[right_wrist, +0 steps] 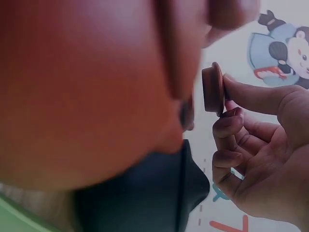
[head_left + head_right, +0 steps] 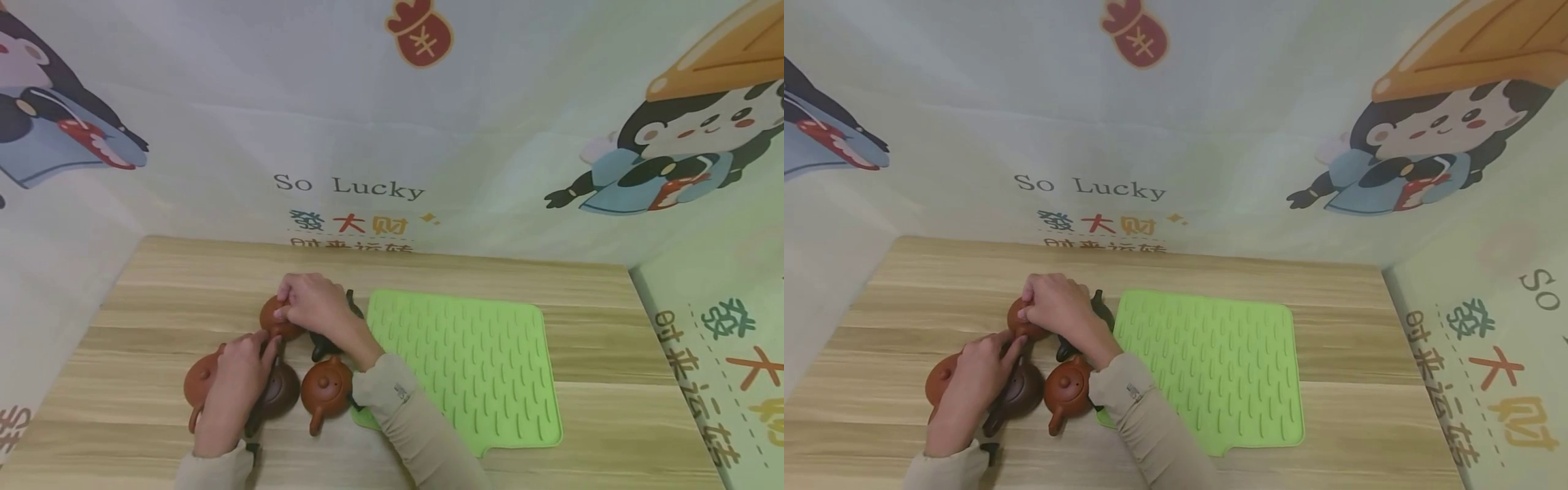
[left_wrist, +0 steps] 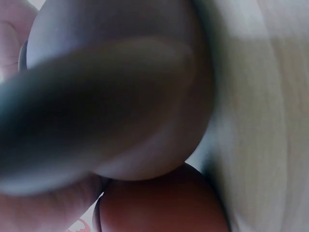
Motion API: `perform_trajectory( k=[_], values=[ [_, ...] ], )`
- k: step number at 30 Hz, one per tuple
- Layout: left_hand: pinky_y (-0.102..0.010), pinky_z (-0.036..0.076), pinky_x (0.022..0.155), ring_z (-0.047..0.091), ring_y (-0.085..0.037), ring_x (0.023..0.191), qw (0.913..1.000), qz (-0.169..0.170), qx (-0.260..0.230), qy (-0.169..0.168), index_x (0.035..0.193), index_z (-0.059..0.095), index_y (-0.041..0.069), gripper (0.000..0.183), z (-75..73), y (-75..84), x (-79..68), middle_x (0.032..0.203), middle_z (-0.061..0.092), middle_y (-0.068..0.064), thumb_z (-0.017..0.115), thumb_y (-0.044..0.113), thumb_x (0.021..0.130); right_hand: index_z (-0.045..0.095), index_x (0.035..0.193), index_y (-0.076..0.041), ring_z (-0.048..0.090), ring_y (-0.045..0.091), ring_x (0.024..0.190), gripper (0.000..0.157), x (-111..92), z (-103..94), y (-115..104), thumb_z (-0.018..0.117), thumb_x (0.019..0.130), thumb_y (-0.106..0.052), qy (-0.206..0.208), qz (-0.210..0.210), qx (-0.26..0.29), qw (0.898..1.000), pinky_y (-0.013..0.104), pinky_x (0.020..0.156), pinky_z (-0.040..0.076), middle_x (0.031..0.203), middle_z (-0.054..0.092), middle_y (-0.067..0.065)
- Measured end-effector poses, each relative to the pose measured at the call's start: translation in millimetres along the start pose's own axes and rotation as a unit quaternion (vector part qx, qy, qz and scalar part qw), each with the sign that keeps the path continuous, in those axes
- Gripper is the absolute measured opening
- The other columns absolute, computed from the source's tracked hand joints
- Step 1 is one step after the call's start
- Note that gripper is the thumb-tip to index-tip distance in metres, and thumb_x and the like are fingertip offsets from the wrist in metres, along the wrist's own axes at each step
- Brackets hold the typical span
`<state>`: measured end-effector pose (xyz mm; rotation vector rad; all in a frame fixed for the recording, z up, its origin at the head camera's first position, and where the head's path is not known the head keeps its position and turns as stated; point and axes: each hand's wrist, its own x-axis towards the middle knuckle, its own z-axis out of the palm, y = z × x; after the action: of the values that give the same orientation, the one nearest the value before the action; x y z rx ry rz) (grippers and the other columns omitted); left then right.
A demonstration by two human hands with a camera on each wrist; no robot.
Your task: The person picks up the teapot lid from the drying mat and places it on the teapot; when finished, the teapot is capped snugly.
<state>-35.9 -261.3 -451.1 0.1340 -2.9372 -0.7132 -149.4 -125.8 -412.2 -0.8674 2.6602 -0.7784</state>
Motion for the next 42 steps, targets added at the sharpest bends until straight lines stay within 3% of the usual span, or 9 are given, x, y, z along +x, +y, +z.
perform_trajectory(
  k=[5,28,35,38,42],
  values=[
    [-0.065,0.053,0.068,0.069,-0.053,0.077,1.0000,0.004,-0.002,0.006,0.088,0.066,-0.006,0.022,0.9,-0.1,-1.5,0.075,0.064,-0.024,0.068,0.006,0.106,0.076,0.108,-0.021,0.072,0.012,0.098,0.020,1,7.1,-3,0.084,0.099,-0.037,-0.005,0.007,-0.023,1.000,0.033,0.079,0.052,0.108,0.078,-0.008],
    [-0.061,0.054,0.068,0.070,-0.049,0.078,0.9998,-0.014,0.009,-0.014,0.091,0.066,-0.007,0.023,-0.2,3.9,0.8,0.078,0.064,-0.023,0.067,0.009,0.108,0.075,0.109,-0.020,0.074,0.014,0.098,0.022,3,16.7,3,0.082,0.101,-0.039,0.016,0.030,-0.028,0.999,0.031,0.077,0.053,0.109,0.079,-0.007],
    [-0.061,0.053,0.069,0.069,-0.050,0.079,0.9995,-0.013,0.011,-0.026,0.091,0.066,-0.005,0.023,0.4,5.8,7.4,0.079,0.063,-0.024,0.066,0.010,0.108,0.076,0.112,-0.019,0.075,0.015,0.099,0.023,2,17.0,8,0.082,0.101,-0.039,0.031,0.058,-0.018,0.998,0.032,0.080,0.055,0.110,0.079,-0.006],
    [-0.060,0.053,0.068,0.068,-0.048,0.078,0.9995,-0.007,0.009,-0.031,0.089,0.065,-0.005,0.024,1.4,6.1,11.2,0.078,0.063,-0.023,0.066,0.010,0.108,0.075,0.113,-0.017,0.074,0.014,0.099,0.025,1,14.6,11,0.081,0.102,-0.039,0.033,0.044,-0.026,0.998,0.030,0.080,0.055,0.111,0.078,-0.004],
    [-0.059,0.052,0.069,0.068,-0.046,0.078,0.9995,-0.010,-0.001,-0.030,0.090,0.066,-0.006,0.027,0.1,6.2,7.5,0.079,0.063,-0.022,0.066,0.013,0.110,0.070,0.131,-0.014,0.070,0.014,0.101,0.040,-11,1.9,16,0.075,0.105,-0.044,0.018,-0.022,-0.067,0.997,0.030,0.086,0.055,0.119,0.073,0.000]
  ],
)
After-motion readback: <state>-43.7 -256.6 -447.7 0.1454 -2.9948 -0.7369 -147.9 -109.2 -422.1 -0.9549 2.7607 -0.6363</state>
